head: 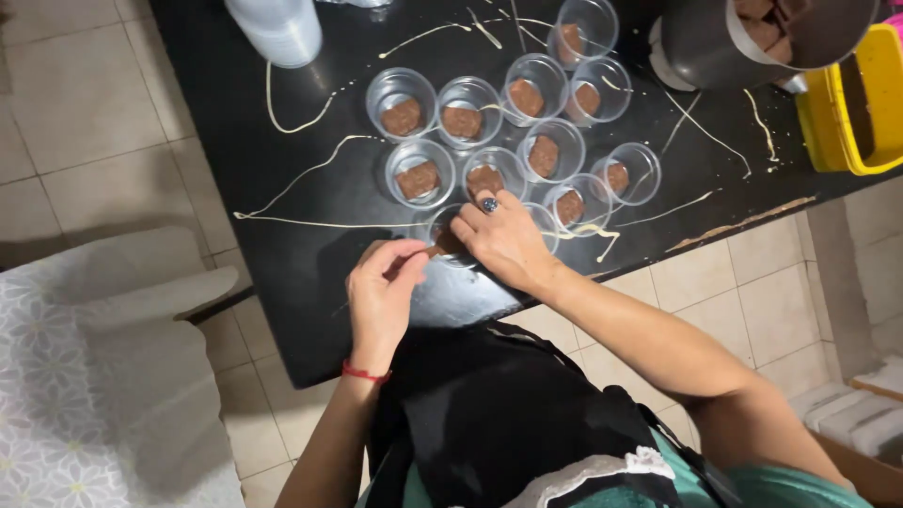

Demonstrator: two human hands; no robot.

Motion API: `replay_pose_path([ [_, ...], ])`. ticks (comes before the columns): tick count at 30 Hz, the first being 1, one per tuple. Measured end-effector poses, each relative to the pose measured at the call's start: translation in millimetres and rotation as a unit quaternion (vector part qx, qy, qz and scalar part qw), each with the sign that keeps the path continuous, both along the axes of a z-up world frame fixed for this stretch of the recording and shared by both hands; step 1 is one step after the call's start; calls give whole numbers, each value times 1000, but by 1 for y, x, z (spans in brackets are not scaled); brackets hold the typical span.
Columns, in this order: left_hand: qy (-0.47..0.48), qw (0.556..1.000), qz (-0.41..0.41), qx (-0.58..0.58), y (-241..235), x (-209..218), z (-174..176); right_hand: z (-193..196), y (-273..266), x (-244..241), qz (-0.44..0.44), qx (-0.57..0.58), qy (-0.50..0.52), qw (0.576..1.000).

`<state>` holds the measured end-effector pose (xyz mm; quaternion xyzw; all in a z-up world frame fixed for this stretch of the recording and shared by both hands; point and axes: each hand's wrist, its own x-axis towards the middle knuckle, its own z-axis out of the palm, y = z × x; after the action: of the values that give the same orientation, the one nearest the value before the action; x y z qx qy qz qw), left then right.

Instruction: Placing small chocolate pieces into individual plastic dessert cups.

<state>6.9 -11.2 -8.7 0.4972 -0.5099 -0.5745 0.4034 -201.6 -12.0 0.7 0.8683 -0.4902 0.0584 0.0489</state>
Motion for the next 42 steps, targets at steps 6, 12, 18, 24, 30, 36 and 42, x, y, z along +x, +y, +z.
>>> replay_pose_path([
  [6, -65, 997, 19, -49, -22, 7, 7, -18, -6, 6, 13, 21, 66, 998],
  [12, -173, 948, -19, -267, -67, -5, 1, -16, -4, 3, 13, 51, 121, 991],
  [18, -381, 804, -81, -449, -105, -28, -24, -14, 1, 3, 24, 16, 67, 997],
  [24, -555, 683, -137, -454, -114, -42, -34, -7, 8, -8, 28, 36, 54, 998],
  [30, -588, 653, -147, -454, -115, -47, -34, 41, 25, -51, -11, 12, -82, 996],
  [36, -616, 630, -182, -436, -118, -48, -45, 66, 32, -186, -235, -21, -47, 971],
  [42, -641, 611, -192, -422, -112, -56, -33, 84, -38, -373, -273, -173, -55, 945],
])
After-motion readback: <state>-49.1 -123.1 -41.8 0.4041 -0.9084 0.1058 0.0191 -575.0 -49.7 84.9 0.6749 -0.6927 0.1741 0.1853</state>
